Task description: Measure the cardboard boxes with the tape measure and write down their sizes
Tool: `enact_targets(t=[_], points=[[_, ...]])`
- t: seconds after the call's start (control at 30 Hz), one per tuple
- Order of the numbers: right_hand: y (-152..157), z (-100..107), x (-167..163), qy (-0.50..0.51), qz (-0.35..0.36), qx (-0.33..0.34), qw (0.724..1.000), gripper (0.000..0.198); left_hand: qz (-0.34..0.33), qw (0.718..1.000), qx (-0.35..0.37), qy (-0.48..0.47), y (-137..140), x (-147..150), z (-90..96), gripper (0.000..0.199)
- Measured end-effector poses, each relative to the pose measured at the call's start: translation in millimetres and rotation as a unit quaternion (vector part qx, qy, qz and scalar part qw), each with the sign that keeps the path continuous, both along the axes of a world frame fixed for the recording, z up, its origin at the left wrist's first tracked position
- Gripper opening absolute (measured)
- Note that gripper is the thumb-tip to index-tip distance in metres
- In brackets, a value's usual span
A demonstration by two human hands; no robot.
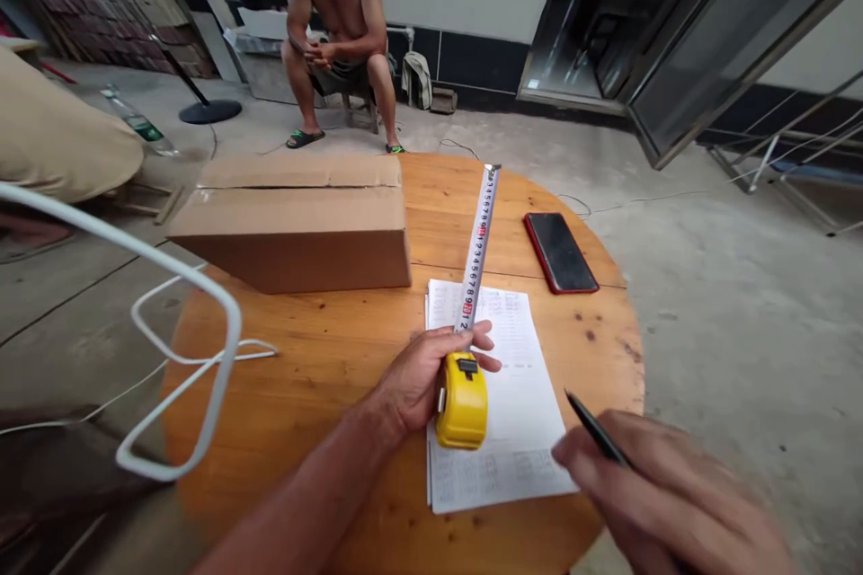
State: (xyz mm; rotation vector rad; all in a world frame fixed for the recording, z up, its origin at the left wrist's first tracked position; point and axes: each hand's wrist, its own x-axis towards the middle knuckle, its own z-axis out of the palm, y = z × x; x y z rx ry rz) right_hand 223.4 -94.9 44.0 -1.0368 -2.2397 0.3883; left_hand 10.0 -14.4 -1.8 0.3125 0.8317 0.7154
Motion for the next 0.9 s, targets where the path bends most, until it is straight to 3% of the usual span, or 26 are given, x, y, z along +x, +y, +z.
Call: enact_targets(t=[0.07, 0.13, 0.27, 0.37, 0.53, 0.63, 0.73, 0.83, 0.9], points=[[19.6, -6.9, 9.5, -0.049, -0.033, 0.062, 0.996, 0.050, 0.000, 1.000, 0.006, -0.004, -0.1, 0.2, 1.2, 0.016], [34.2, -21.7, 19.4, -0.124, -0.056, 0.078, 0.988, 0.041, 0.001, 1.000, 0.010, -0.006, -0.7, 0.3, 2.7, 0.016], [63.4, -43.4, 33.0, -0.316, -0.079, 0.062, 0.943, 0.034, 0.007, 1.000, 0.026, -0.012, -2.1, -0.4, 4.7, 0.016], [86.5, -41.9, 35.0, -0.387, -0.058, 0.055, 0.919, 0.032, 0.002, 1.000, 0.015, -0.014, -2.8, -1.6, 5.3, 0.016], [105.7, -37.4, 33.7, -0.425, -0.029, 0.066, 0.902, 0.032, 0.003, 1.000, -0.011, -0.012, -3.4, -3.0, 7.1, 0.017], [106.0, -42.8, 36.7, -0.413, -0.034, 0.071, 0.907, 0.031, 0.006, 1.000, -0.018, -0.011, -3.1, -3.4, 7.5, 0.018], [98.3, -40.2, 36.1, -0.335, -0.055, 0.097, 0.935, 0.030, 0.006, 1.000, -0.017, -0.010, -2.4, -3.4, 6.8, 0.018], [76.6, -14.1, 21.1, -0.162, -0.058, 0.083, 0.982, 0.026, 0.008, 1.000, -0.006, -0.013, -1.9, -2.9, 6.3, 0.019], [54.9, 12.6, 3.6, -0.054, -0.010, -0.001, 0.999, 0.025, 0.006, 1.000, 0.003, -0.014, -2.0, -2.5, 6.2, 0.019]])
